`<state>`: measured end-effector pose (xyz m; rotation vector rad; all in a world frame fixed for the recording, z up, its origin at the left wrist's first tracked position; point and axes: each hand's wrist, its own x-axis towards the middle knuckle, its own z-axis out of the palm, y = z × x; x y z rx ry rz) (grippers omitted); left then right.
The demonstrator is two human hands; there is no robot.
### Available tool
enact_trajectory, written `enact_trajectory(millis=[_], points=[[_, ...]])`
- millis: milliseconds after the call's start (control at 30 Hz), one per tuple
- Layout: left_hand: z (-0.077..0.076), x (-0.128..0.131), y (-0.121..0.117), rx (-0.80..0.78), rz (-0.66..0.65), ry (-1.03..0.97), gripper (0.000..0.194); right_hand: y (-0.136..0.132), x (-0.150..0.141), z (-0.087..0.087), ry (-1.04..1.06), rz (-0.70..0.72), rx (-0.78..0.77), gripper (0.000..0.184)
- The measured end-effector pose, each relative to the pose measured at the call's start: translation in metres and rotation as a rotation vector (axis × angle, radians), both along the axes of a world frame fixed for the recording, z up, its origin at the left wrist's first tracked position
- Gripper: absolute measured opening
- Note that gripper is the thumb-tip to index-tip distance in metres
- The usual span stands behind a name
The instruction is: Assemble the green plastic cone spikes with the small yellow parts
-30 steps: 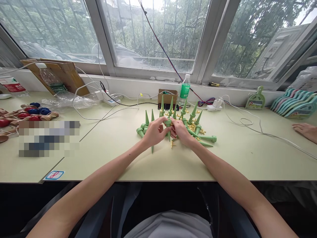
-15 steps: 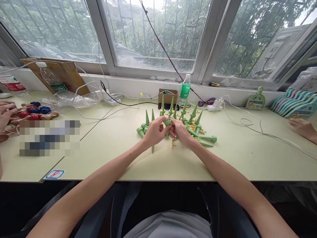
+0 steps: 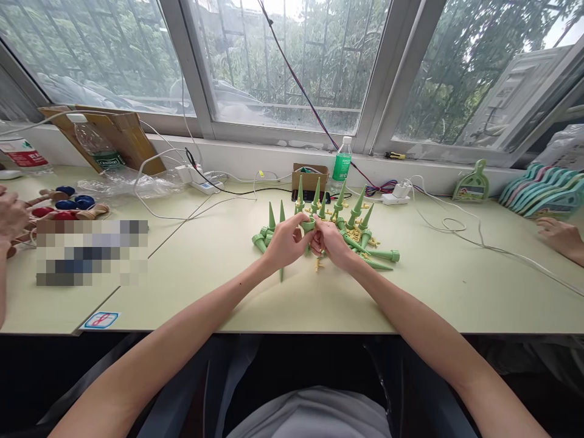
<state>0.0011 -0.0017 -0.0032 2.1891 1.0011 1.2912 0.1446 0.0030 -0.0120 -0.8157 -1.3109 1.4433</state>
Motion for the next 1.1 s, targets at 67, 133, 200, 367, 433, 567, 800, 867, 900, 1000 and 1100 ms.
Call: enact_trajectory(millis=[67, 133, 200, 367, 433, 567, 800, 867, 900, 1000, 1100], points=[[-0.0005, -0.0003, 0.0003, 0.0, -0.003, 0.002, 0.015, 0.0006, 0.0001, -0.0012, -0.006, -0.001, 0.006, 0.052], [-0.001, -0.0003, 0.0007, -0.003, -0.006, 0.003, 0.015, 0.0008, 0.0003, -0.0018, -0.007, 0.0, 0.009, 0.052], [-0.0014, -0.0002, 0.001, -0.004, -0.008, 0.004, 0.014, 0.0004, 0.0007, -0.0016, -0.005, 0.002, 0.011, 0.052], [-0.0027, -0.0001, 0.0019, 0.014, 0.001, 0.014, 0.014, -0.0012, 0.0018, 0.0004, -0.033, -0.012, 0.018, 0.054], [-0.0036, -0.0003, 0.0023, 0.025, 0.004, 0.02, 0.014, -0.0017, 0.0021, 0.0011, -0.053, -0.02, 0.024, 0.054], [-0.0065, -0.0009, 0.0031, 0.056, -0.003, 0.032, 0.012, -0.002, 0.0028, 0.0017, -0.079, -0.028, 0.041, 0.056], [-0.0092, -0.0012, 0.0038, 0.085, -0.019, 0.043, 0.009, -0.0024, 0.0024, 0.0013, -0.07, -0.033, 0.036, 0.054], [-0.0087, -0.0008, 0.0036, 0.078, -0.021, 0.039, 0.009, -0.0027, 0.0012, 0.0011, -0.055, -0.041, 0.019, 0.055], [-0.0084, -0.0006, 0.0035, 0.074, -0.023, 0.039, 0.008, -0.0027, 0.0007, 0.0009, -0.05, -0.043, 0.013, 0.055], [-0.0075, -0.0004, 0.0031, 0.07, -0.027, 0.036, 0.008, -0.0026, -0.0008, 0.0003, -0.037, -0.036, 0.008, 0.054], [-0.0067, -0.0004, 0.0027, 0.071, -0.026, 0.033, 0.008, -0.0018, -0.0014, -0.0006, -0.016, -0.031, 0.01, 0.055]])
